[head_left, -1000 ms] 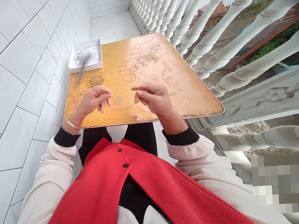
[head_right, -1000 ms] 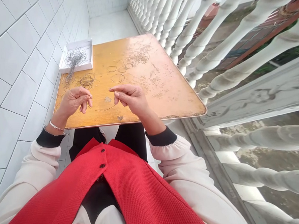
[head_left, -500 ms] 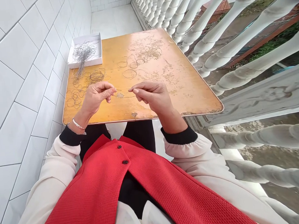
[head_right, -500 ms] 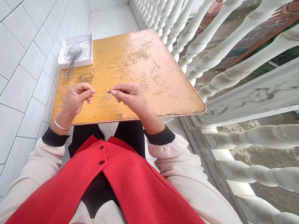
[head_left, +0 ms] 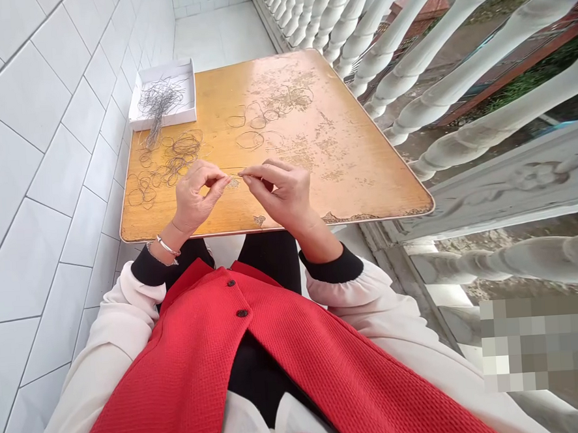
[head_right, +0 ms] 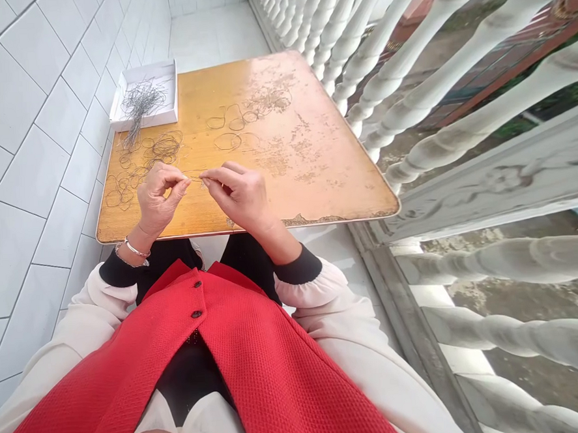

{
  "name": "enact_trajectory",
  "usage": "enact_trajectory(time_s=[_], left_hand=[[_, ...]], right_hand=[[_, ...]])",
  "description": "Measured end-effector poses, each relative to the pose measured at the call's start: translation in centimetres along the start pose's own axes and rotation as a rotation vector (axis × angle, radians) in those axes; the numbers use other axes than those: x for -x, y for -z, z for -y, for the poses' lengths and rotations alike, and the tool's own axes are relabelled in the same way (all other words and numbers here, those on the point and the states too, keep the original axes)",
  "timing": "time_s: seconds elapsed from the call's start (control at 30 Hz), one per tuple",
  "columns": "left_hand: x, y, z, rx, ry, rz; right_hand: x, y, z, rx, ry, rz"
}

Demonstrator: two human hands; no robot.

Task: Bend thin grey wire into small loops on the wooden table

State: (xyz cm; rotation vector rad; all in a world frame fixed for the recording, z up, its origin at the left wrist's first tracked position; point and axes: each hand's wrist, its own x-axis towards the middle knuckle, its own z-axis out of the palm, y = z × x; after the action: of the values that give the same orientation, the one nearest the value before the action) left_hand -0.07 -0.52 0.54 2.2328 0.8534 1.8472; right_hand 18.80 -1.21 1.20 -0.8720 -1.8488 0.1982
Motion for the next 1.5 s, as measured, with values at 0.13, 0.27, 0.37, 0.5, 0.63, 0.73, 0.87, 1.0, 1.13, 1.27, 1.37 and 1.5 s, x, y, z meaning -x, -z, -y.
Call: enact_trajectory(time_s=[0.13,0.27,0.37,0.5,0.63,0.73,0.87,1.0,1.13,1.27,1.37,1.5], left_hand=[[0.2,0.6,-0.1,-0.009,0.052,0.066],[0.4,0.8,-0.5,0.000,0.185,0.130],[0.7,0.7,-0.6,-0.031,0.170,0.105],[1.1,0.5,-0.8,-0.105,0.095,0.061],[1.2,0.5,-1.1,-0.143,0.000,0.070],[1.3,0.4,-1.3,-0.161,-0.065,0.042],[1.4,0.1,-1.3,-0.157,-0.059,0.037],[1.5,0.0,-1.3,-0.173,0.001,0.047],[2.2,0.1,-1.1,-0.069,0.071,0.061],[2.4,0.2,-1.2,0.102,0.425,-0.059],[1.9,0.2,-1.6,0.291,0.691,-0.090],[1.0,-0.2,-2.3,0.525,0.888,0.045]], right_hand=[[0.1,0.3,0.2,0.024,-0.004,0.032],[0.3,0.4,0.4,0.018,0.004,0.047],[0.4,0.6,0.5,0.030,0.029,0.060],[0.7,0.6,0.7,0.055,0.071,0.057],[1.0,0.5,0.5,0.056,0.086,0.043],[1.1,0.5,0.5,0.066,0.141,0.030],[1.3,0.6,0.6,0.066,0.180,0.072],[1.5,0.5,0.5,0.049,0.203,0.104],[1.8,0.2,-0.2,0.096,0.219,0.024],[2.2,0.0,-1.3,0.180,0.260,-0.014],[2.3,-0.1,-2.0,0.213,0.334,-0.052],[2.2,-0.4,-2.5,0.228,0.314,-0.002]])
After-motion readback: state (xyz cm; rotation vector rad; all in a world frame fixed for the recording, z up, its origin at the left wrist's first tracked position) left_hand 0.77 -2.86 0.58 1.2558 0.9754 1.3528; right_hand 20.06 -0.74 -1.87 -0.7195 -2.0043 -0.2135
